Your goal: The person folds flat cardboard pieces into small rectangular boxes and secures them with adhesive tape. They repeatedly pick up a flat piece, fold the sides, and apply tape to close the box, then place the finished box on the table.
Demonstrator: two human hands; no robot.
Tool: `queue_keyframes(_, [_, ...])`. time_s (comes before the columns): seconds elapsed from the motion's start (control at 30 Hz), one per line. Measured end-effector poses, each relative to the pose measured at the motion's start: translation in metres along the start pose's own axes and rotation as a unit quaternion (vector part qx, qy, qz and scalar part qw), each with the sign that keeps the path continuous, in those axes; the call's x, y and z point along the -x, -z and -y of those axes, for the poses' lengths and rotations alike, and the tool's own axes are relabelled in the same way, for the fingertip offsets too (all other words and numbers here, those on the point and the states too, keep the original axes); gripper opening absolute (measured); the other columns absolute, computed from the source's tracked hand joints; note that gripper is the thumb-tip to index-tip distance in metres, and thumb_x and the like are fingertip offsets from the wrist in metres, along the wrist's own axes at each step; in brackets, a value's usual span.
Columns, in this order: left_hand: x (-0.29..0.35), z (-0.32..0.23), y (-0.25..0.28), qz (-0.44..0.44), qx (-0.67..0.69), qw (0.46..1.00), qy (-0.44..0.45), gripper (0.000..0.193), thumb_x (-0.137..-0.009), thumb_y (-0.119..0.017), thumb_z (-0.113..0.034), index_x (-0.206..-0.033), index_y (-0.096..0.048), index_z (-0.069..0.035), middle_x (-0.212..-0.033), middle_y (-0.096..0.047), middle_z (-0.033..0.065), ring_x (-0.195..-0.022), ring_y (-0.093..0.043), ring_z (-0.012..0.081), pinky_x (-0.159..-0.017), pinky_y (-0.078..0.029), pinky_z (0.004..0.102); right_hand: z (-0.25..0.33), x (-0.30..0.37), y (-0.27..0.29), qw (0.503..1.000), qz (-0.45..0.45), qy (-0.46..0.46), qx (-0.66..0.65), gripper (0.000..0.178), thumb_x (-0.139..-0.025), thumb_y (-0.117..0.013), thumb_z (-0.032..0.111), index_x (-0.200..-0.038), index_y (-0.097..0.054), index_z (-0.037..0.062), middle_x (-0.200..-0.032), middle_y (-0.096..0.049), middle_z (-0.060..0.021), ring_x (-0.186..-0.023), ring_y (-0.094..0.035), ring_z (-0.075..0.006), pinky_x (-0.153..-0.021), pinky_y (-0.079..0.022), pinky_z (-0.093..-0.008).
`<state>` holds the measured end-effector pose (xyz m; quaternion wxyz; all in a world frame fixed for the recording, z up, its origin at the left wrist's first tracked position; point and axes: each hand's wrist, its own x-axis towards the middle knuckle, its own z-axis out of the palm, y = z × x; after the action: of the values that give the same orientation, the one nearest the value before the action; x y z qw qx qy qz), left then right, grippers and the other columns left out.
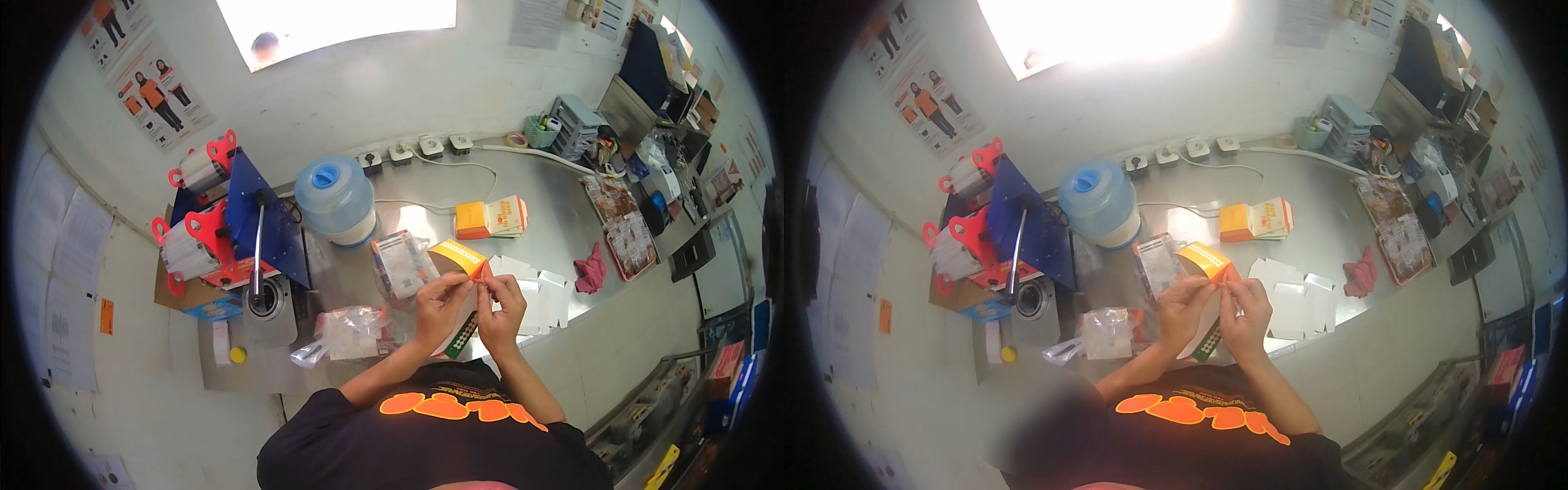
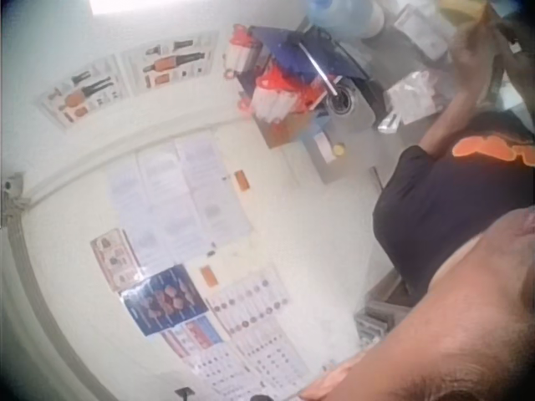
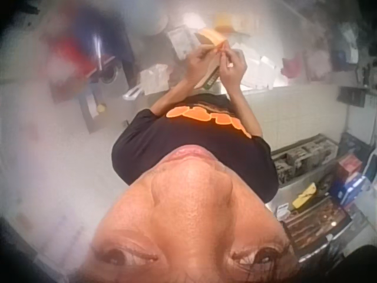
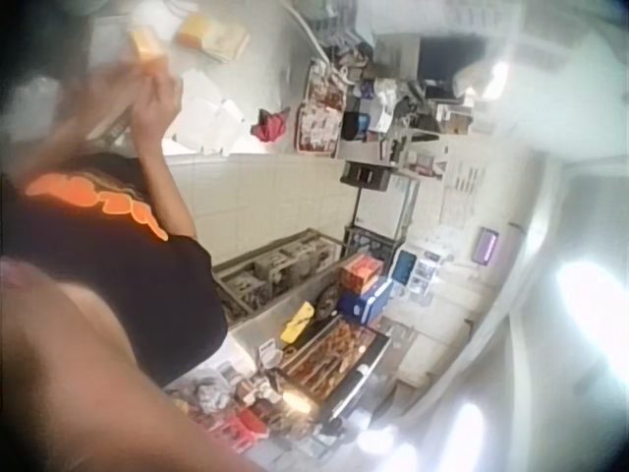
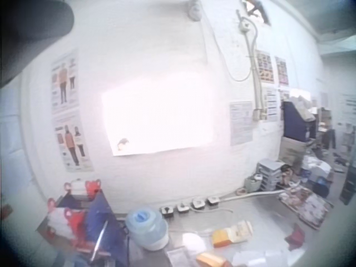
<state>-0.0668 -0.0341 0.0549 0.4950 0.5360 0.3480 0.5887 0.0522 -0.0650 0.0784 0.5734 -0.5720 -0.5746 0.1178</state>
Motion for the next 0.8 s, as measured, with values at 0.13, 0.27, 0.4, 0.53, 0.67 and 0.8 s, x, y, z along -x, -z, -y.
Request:
queue_keyframes(0.13, [-0.007,-0.013,0.013,0.041,-0.040,0.997,-0.049,0.009,-0.091,-0.070,0.001,-0.099,-0.070,0.005,-0.096,-0.069,0.0095,-0.088,-0.069,0.0132,-0.079,-0.056,0.0250,-0.003,-0.001,-0.011,0.998,0.002,0.055,0.034,0.008,-0.085,-0.072,0.000,-0.093,-0.070,-0.0003,-0.082,-0.064,-0.0115,-0.067,-0.059,-0.0188,-0.059,-0.045,-0.0305])
queue_keyframes(0.27, [-0.009,-0.003,0.013,0.012,0.031,0.999,-0.025,0.007,-0.091,-0.069,0.003,-0.096,-0.070,0.006,-0.105,-0.065,0.0101,-0.094,-0.068,0.0159,-0.085,-0.057,0.0277,0.005,0.000,-0.017,0.999,0.001,-0.026,-0.023,0.008,-0.084,-0.074,0.002,-0.091,-0.071,-0.0003,-0.082,-0.069,-0.0117,-0.066,-0.060,-0.0188,-0.060,-0.046,-0.0309])
queue_keyframes(0.4, [-0.005,0.007,0.006,0.030,0.151,0.987,0.051,0.014,-0.092,-0.067,0.004,-0.105,-0.067,0.004,-0.109,-0.064,0.0081,-0.100,-0.066,0.0153,-0.092,-0.054,0.0272,-0.004,0.006,-0.019,0.999,-0.033,0.005,-0.029,0.012,-0.085,-0.073,0.002,-0.097,-0.071,-0.0001,-0.087,-0.070,-0.0136,-0.070,-0.063,-0.0232,-0.064,-0.049,-0.0321])
queue_keyframes(0.53, [-0.001,-0.002,-0.001,0.007,0.216,0.969,0.122,0.015,-0.097,-0.064,-0.002,-0.112,-0.060,0.000,-0.108,-0.064,0.0036,-0.096,-0.064,0.0117,-0.085,-0.053,0.0252,-0.003,0.009,-0.018,0.993,0.026,0.096,0.070,0.021,-0.085,-0.071,0.002,-0.106,-0.071,-0.0002,-0.096,-0.068,-0.0165,-0.082,-0.066,-0.0304,-0.073,-0.053,-0.0374])
queue_keyframes(0.67, [-0.026,-0.011,0.001,-0.125,0.348,0.915,0.162,0.017,-0.103,-0.052,-0.014,-0.116,-0.048,-0.004,-0.109,-0.063,0.0056,-0.099,-0.063,0.0144,-0.087,-0.051,0.0298,-0.013,0.028,-0.024,0.984,0.174,-0.016,-0.032,0.029,-0.095,-0.066,0.018,-0.118,-0.068,0.0008,-0.109,-0.067,-0.0173,-0.099,-0.065,-0.0317,-0.086,-0.051,-0.0421])
queue_keyframes(0.8, [-0.040,0.003,0.023,-0.119,0.489,0.829,0.242,0.029,-0.103,-0.041,-0.019,-0.127,-0.047,-0.005,-0.127,-0.058,0.0114,-0.116,-0.059,0.0244,-0.102,-0.046,0.0398,-0.026,0.018,-0.011,0.688,0.125,-0.392,-0.598,0.052,-0.107,-0.041,0.050,-0.135,-0.057,0.0099,-0.134,-0.062,-0.0089,-0.121,-0.058,-0.0223,-0.104,-0.044,-0.0420])
